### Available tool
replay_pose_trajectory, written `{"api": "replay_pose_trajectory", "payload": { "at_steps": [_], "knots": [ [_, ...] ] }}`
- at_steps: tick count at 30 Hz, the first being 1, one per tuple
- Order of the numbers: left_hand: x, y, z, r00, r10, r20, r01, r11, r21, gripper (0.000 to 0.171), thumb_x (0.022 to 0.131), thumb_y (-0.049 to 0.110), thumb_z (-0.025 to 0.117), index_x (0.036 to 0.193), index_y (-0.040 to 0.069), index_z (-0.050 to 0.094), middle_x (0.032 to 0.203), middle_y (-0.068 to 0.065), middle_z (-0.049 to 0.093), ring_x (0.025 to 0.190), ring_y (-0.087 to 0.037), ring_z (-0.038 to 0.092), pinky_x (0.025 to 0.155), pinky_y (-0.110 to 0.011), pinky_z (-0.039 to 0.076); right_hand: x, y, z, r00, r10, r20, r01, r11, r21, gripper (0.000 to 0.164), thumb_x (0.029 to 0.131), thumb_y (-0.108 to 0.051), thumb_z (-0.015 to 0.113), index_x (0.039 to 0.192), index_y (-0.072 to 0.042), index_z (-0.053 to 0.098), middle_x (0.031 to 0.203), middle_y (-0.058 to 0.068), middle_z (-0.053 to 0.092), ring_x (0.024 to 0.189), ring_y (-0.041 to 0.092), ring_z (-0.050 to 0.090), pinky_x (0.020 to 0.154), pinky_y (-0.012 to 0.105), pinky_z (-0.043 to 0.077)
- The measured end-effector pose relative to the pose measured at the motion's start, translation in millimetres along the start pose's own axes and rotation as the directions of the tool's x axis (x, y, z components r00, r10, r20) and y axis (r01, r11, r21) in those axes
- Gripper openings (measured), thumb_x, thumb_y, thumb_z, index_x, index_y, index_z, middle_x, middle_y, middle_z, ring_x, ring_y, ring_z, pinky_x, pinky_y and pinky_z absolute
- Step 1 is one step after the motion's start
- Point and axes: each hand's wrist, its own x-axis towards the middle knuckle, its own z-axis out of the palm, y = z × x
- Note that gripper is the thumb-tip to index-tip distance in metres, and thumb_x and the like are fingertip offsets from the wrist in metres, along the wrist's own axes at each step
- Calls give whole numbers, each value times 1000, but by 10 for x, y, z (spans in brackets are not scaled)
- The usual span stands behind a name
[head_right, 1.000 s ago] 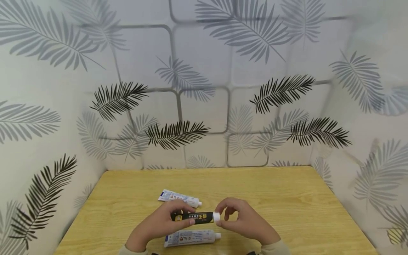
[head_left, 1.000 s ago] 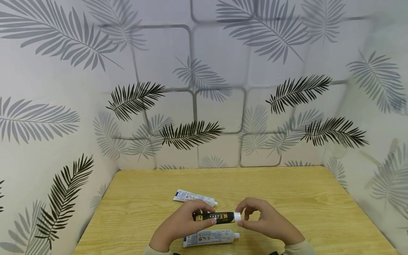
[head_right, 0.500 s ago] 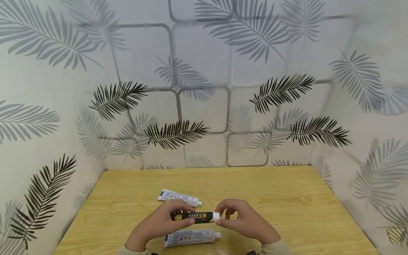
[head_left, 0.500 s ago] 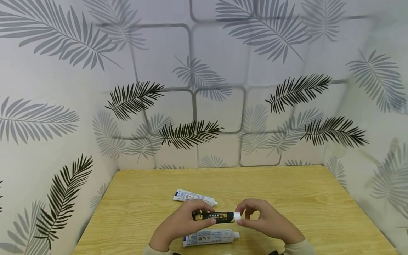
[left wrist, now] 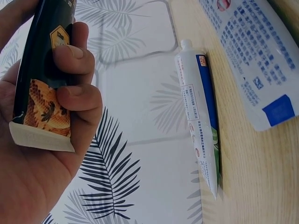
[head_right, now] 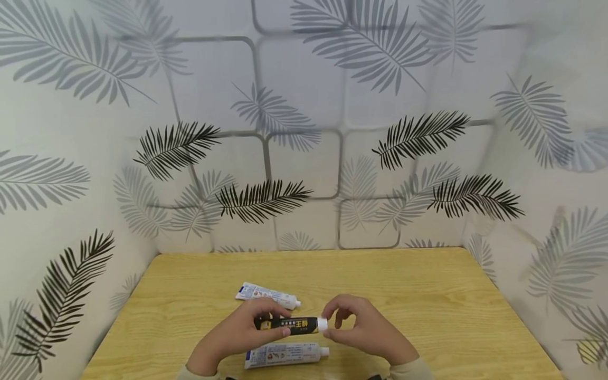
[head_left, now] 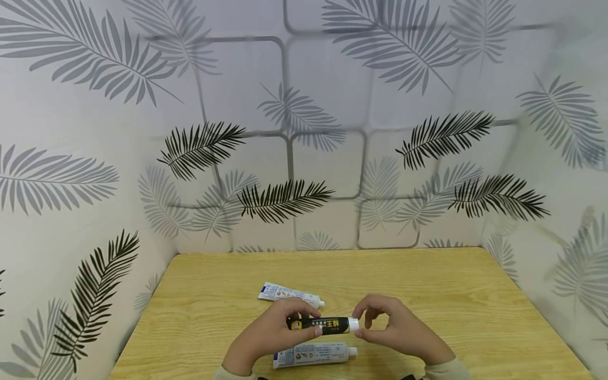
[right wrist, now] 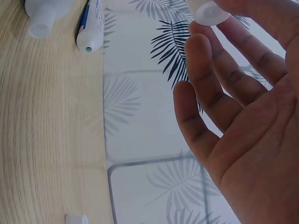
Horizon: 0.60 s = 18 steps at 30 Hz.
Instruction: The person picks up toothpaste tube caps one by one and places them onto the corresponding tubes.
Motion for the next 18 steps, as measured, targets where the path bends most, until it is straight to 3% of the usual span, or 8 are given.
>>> {"api": "replay_pose_trajectory", "payload": {
  "at_steps": [18],
  "knots": [
    [3,-19,-10,1000,13,17,-13,1000,-1,24,95,38,82,116,26,80,97,6,73,75,-3,56,66,-24,53,-6,33,-10,997,54,60,-56,998,33,12,101,-28,76,112,-24,73,113,0,74,85,10,63,71,30,55]
  ]
}}
